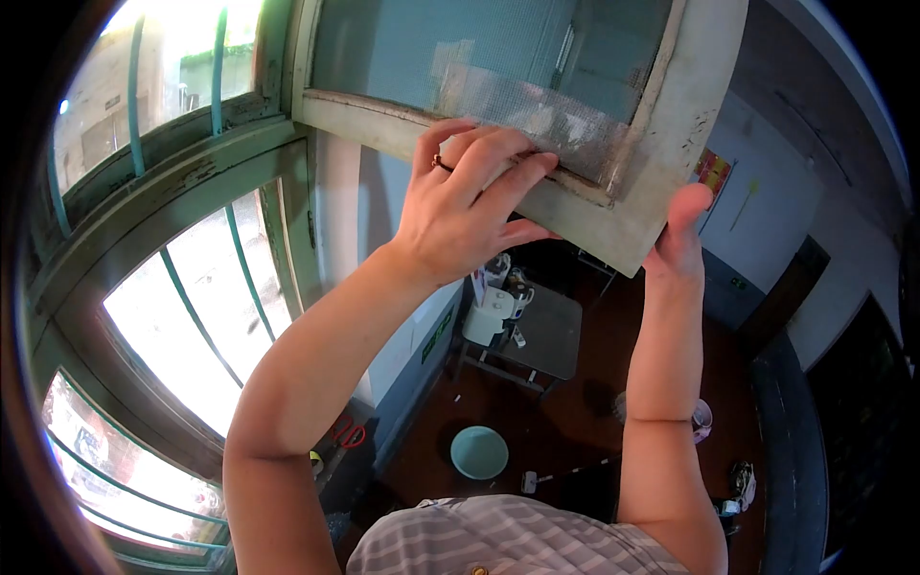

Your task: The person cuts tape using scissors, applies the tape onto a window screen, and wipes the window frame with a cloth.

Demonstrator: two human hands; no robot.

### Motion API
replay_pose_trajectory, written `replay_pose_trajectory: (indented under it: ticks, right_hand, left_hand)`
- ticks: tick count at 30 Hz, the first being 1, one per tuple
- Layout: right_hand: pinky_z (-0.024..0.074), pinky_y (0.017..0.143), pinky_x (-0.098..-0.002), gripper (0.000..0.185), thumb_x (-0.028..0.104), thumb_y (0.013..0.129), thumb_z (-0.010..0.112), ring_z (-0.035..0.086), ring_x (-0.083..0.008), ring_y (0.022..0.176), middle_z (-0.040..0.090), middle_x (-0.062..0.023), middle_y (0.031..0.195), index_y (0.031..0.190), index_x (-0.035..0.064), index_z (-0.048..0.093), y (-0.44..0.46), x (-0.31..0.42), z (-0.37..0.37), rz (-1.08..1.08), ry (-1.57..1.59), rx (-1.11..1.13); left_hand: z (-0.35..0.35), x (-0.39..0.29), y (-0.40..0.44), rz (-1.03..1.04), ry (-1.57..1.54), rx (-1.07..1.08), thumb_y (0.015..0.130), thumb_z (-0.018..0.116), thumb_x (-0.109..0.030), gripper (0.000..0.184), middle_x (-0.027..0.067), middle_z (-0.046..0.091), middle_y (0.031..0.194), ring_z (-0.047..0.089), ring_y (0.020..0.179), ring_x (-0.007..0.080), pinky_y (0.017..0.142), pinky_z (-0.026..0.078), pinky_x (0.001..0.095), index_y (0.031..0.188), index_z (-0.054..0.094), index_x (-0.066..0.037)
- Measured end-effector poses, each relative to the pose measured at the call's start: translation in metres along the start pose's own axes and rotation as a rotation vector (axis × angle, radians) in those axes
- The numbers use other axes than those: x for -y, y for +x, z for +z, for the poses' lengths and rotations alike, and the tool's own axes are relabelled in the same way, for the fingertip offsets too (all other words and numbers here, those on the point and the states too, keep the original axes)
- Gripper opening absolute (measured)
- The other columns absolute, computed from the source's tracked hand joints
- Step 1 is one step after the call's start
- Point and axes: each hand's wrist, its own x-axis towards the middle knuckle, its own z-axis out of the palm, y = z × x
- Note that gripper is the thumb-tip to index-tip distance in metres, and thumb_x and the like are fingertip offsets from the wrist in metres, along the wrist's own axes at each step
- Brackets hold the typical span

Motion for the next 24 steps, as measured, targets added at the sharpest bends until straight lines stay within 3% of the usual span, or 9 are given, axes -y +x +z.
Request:
replay_pose_trajectory:
  ticks: [4, 9, 18, 24]
  right_hand:
    - [0.0382, 0.096, -0.0393, 0.092, 0.064, 0.067, 0.056, 0.042, -0.022, 0.118, 0.041, -0.0089, 0.13, 0.133, 0.0054, 0.028, 0.005, -0.003, -0.011, -0.013, -0.003, 0.091]
    - [0.0425, 0.092, -0.0375, 0.096, 0.064, 0.063, 0.06, 0.047, -0.0226, 0.114, 0.044, -0.012, 0.128, 0.13, 0.0009, 0.033, 0.005, 0.0, -0.005, 0.003, 0.016, 0.047]
    - [0.0409, 0.094, -0.038, 0.098, 0.069, 0.061, 0.054, 0.047, -0.0216, 0.113, 0.045, -0.0107, 0.127, 0.129, 0.0016, 0.034, 0.009, -0.012, -0.01, -0.017, 0.235, 0.095]
    - [0.0413, 0.093, -0.0386, 0.095, 0.069, 0.063, 0.053, 0.048, -0.022, 0.113, 0.047, -0.011, 0.125, 0.129, 0.0024, 0.035, 0.012, -0.007, -0.005, -0.028, 0.212, 0.156]
  left_hand:
    - [0.004, 0.001, -0.002, 0.007, 0.001, -0.028, 0.043, 0.079, -0.036, 0.06, 0.0011, 0.053, 0.097, 0.051, 0.093, 0.0186, 0.088, 0.036, 0.0357, 0.094, 0.063, -0.009]
    - [0.004, 0.002, -0.002, 0.001, -0.031, -0.04, 0.043, 0.08, -0.034, 0.059, 0.0024, 0.054, 0.096, 0.051, 0.094, 0.0198, 0.089, 0.036, 0.0362, 0.093, 0.062, -0.008]
    - [0.005, 0.003, -0.002, 0.017, -0.093, -0.083, 0.043, 0.08, -0.031, 0.059, 0.0052, 0.056, 0.097, 0.052, 0.091, 0.0222, 0.085, 0.04, 0.0369, 0.093, 0.061, -0.005]
    - [0.003, 0.002, 0.001, 0.019, -0.049, -0.064, 0.042, 0.08, -0.03, 0.056, 0.0055, 0.056, 0.094, 0.053, 0.091, 0.0231, 0.085, 0.041, 0.0371, 0.089, 0.062, -0.005]
